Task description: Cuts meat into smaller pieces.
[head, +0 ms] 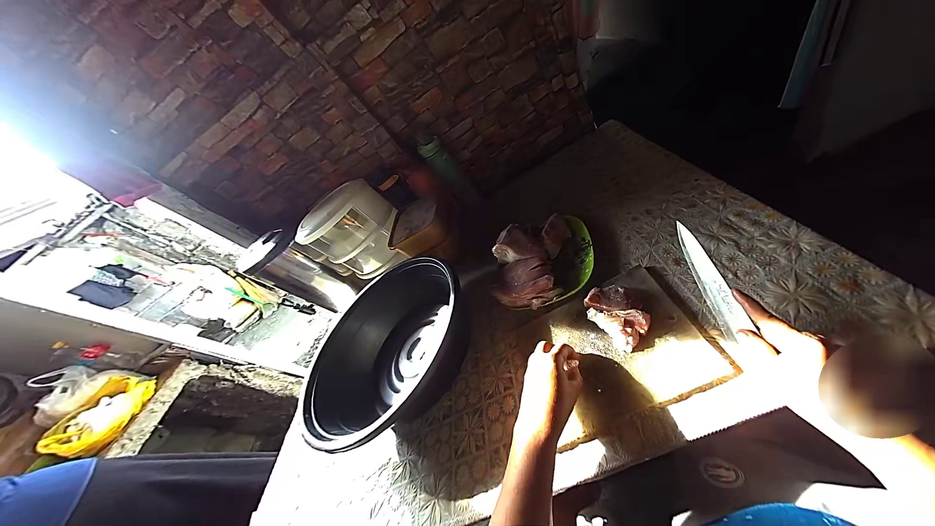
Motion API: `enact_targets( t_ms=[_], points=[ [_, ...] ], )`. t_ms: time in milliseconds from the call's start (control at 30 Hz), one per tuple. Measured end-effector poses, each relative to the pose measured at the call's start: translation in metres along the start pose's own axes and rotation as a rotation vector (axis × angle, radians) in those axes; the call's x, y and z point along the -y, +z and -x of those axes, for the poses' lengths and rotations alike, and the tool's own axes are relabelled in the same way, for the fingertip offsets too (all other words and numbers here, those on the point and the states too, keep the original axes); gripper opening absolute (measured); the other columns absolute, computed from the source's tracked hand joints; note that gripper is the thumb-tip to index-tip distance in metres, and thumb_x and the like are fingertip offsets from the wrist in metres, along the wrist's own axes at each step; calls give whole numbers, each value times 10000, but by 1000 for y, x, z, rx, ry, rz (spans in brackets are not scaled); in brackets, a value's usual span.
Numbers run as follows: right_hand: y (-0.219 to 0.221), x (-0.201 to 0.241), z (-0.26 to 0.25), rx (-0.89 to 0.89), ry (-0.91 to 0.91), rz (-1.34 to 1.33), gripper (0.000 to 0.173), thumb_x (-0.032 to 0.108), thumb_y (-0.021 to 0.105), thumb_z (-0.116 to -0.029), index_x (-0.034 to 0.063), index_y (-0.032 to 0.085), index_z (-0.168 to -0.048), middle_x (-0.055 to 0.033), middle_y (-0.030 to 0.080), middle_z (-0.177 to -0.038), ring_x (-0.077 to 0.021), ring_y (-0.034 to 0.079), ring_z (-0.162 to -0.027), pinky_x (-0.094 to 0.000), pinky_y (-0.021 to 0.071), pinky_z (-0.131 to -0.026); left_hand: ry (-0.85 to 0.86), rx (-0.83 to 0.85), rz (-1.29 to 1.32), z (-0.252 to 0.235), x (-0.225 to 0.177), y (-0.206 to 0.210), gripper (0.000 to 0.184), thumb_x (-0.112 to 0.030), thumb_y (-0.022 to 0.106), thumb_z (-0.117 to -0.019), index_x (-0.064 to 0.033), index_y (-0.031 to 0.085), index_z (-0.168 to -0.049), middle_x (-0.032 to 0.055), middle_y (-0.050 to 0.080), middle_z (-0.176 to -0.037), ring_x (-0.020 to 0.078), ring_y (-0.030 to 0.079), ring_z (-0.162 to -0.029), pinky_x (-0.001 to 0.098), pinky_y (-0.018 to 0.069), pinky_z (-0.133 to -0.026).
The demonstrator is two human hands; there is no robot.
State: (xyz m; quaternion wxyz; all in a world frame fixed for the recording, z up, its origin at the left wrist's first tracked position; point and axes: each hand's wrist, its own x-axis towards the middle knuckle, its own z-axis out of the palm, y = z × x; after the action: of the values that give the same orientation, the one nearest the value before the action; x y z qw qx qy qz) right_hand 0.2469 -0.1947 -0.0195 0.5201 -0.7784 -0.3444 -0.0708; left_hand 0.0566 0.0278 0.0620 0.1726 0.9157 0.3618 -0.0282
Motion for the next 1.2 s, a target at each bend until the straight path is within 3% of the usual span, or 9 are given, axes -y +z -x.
enact_targets(
  t_ms=[100, 267, 433, 533, 700, 867, 933, 1033, 1200],
  points=[
    [0, 3, 0, 1, 6, 5, 527, 149, 509, -955, -16, 563, -1452, -259, 754, -993, -362, 731, -762, -516, 572, -728, 46, -136, 43, 5, 7, 1, 157, -94, 683, -895, -43, 746, -1030, 139, 699, -1055, 230, 678, -994, 361, 548, -897],
    [0, 1, 1, 7, 11, 26, 529, 205, 519, -962, 11, 576, -1451, -244, 760, -1016, -363, 744, -799, -517, 577, -758, 149, -520, 131, 15, 39, -46, 218, -136, 708, -902, -44, 739, -1097, 104, 717, -1055, 199, 697, -968, 386, 581, -876],
    [-8, 15, -1, 68, 17, 50, 514, 155, 542, -976, -26, 551, -1457, -303, 740, -1035, -448, 737, -852, -580, 563, -809, 119, -973, 124, 26, 79, -124, 249, -138, 667, -955, 16, 709, -1146, 197, 690, -1107, 246, 689, -1011, 391, 576, -876],
    [0, 6, 1, 10, -16, 58, 515, 173, 531, -962, -22, 577, -1436, -280, 750, -1006, -423, 739, -813, -567, 567, -770, 3, -1049, 36, 19, 110, -152, 290, -178, 639, -969, 17, 700, -1174, 237, 687, -1161, 334, 670, -1101, 497, 529, -953],
    [-1, 5, 1, -12, -53, 109, 505, 185, 521, -957, 4, 606, -1421, -237, 749, -850, -369, 703, -635, -530, 558, -628, -192, -692, -33, 12, 122, -151, 350, -216, 659, -984, 23, 685, -1237, 257, 631, -1316, 402, 586, -1259, 552, 439, -1080],
    [0, 4, 2, -20, -58, 149, 492, 183, 526, -955, 51, 627, -1419, -205, 745, -801, -333, 686, -594, -494, 550, -591, 212, -698, -101, 2, 65, -89, 236, -197, 696, -936, -51, 755, -1112, 149, 708, -1218, 320, 652, -1193, 497, 509, -1032],
    [2, 0, 2, -17, -55, 98, 511, 173, 555, -937, 39, 615, -1426, -210, 758, -859, -326, 695, -620, -493, 561, -614, 344, -505, -64, -6, 32, -58, 256, -237, 694, -931, -121, 762, -1148, 77, 712, -1233, 246, 638, -1220, 427, 507, -1056],
    [-1, -3, 1, 41, 16, 3, 625, 189, 642, -902, 11, 530, -1489, -203, 747, -898, -291, 690, -674, -481, 580, -681, 437, -177, 77, -20, -10, -20, 354, -159, 692, -937, -105, 709, -1287, 106, 667, -1341, 254, 584, -1309, 401, 451, -1122],
    [-1, -5, -1, 47, 34, -44, 363, 175, 641, -887, -40, 696, -1175, -170, 733, -858, -241, 698, -721, -430, 574, -697, 574, -119, 5, -43, -30, 17, 415, -65, 650, -917, -171, 704, -1314, 66, 694, -1299, 308, 602, -1250, 482, 477, -1050]
  ],
)
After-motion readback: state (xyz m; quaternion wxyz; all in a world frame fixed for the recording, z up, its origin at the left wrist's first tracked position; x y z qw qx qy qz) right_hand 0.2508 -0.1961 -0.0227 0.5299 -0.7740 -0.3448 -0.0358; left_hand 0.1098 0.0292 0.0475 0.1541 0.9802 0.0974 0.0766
